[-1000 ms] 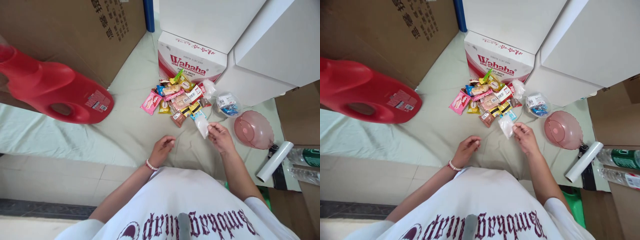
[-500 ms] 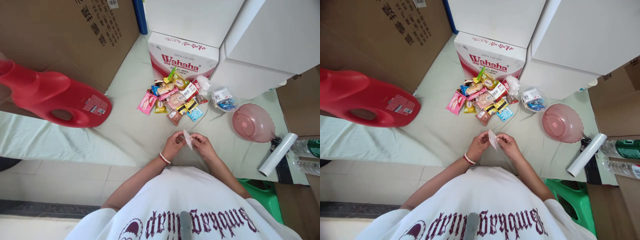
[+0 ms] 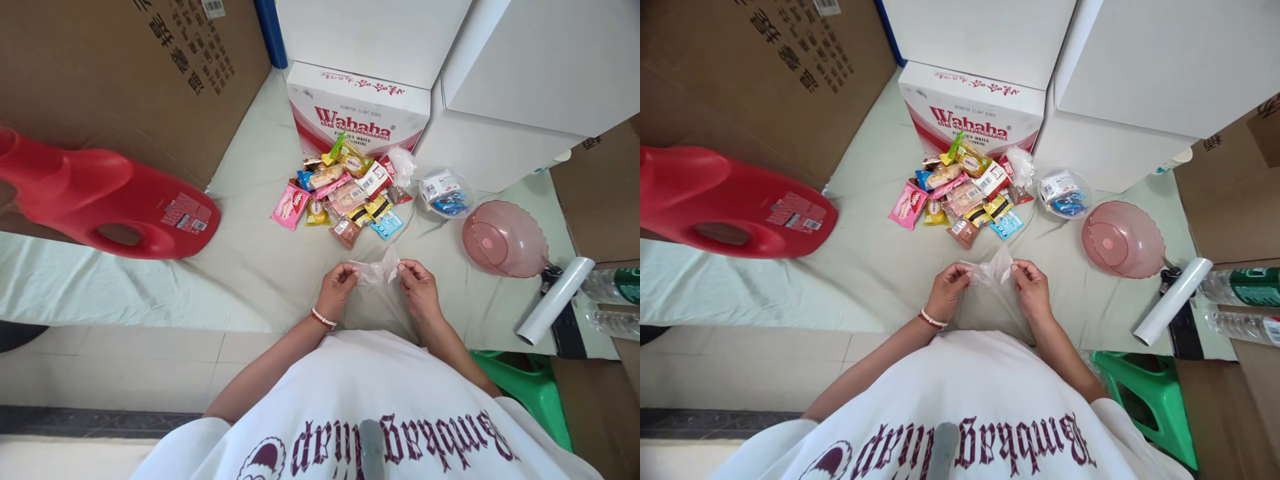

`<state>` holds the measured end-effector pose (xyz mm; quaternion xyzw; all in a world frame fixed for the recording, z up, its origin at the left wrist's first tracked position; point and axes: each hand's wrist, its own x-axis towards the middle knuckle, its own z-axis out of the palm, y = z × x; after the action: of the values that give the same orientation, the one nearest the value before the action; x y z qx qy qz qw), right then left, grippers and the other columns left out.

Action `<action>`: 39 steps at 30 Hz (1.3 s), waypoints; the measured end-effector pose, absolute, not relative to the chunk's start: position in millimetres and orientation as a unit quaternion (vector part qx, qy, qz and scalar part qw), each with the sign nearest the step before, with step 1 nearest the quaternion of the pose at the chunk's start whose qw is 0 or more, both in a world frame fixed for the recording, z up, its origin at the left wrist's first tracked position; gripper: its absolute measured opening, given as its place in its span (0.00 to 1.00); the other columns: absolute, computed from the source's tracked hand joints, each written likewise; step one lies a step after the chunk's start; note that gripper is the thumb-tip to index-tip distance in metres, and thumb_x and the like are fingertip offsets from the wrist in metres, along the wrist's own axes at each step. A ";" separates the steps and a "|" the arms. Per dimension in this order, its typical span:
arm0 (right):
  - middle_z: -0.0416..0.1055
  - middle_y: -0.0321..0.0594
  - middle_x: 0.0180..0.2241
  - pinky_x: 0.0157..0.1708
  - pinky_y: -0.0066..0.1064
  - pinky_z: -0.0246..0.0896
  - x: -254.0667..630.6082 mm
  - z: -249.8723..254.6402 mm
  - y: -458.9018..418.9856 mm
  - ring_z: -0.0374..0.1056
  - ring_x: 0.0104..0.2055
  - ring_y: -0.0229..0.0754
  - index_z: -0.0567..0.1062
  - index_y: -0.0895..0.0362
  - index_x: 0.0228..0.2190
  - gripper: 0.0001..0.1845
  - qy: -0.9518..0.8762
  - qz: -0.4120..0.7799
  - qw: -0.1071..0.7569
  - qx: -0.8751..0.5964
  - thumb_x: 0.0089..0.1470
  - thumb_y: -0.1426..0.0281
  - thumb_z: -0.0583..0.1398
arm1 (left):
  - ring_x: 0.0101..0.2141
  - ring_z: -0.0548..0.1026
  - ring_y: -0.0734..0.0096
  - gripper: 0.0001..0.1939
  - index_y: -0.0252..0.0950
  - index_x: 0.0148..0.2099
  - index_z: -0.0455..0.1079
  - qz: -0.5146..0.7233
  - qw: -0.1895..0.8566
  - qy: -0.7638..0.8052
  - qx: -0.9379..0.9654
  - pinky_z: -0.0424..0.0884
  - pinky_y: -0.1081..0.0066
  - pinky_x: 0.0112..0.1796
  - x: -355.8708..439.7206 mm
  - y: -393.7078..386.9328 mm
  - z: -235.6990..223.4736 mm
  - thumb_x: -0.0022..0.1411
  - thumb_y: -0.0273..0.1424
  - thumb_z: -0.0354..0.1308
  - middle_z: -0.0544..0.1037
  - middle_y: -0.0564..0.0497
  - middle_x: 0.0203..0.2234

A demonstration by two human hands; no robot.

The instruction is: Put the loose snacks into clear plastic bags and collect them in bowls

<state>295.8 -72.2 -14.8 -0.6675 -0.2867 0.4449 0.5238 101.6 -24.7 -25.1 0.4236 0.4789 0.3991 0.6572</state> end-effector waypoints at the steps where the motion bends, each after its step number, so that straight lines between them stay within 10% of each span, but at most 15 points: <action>1: 0.64 0.31 0.24 0.22 0.28 0.46 299.1 -15.8 -73.2 0.49 0.22 0.35 0.78 0.53 0.36 0.18 -0.273 0.449 0.527 -0.668 0.49 0.53 0.67 | 0.28 0.68 0.76 0.15 0.37 0.33 0.69 0.418 0.657 0.473 0.413 0.68 0.73 0.34 100.0 -24.3 -24.4 0.55 0.42 0.67 0.71 0.57 0.25; 15: 0.76 0.45 0.42 0.43 0.41 0.66 283.7 9.6 -84.5 0.69 0.43 0.49 0.81 0.50 0.43 0.09 -0.717 0.280 0.354 -0.532 0.63 0.63 0.62 | 0.24 0.77 0.73 0.25 0.37 0.35 0.65 0.373 0.733 0.446 0.352 0.67 0.77 0.22 92.8 -30.3 -12.1 0.50 0.48 0.72 0.73 0.58 0.21; 24: 0.73 0.36 0.31 0.33 0.30 0.62 258.6 -4.9 -76.9 0.67 0.32 0.39 0.78 0.53 0.40 0.17 -0.504 0.536 0.414 -0.536 0.60 0.52 0.63 | 0.21 0.71 0.80 0.25 0.36 0.34 0.67 0.390 0.727 0.438 0.357 0.66 0.77 0.24 85.4 -36.2 -11.8 0.51 0.50 0.72 0.73 0.59 0.20; 39: 0.70 0.31 0.25 0.30 0.29 0.58 278.3 10.0 -68.8 0.61 0.26 0.36 0.80 0.52 0.31 0.18 -0.249 0.601 0.541 -0.534 0.42 0.56 0.75 | 0.28 0.71 0.76 0.17 0.36 0.37 0.74 0.368 0.681 0.407 0.484 0.65 0.76 0.29 68.4 -19.6 -4.9 0.53 0.42 0.72 0.73 0.55 0.26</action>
<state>278.3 -68.8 10.0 -0.5336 -0.2487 0.6008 0.5408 68.4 -19.6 -4.9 0.4841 0.4072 0.3684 0.6813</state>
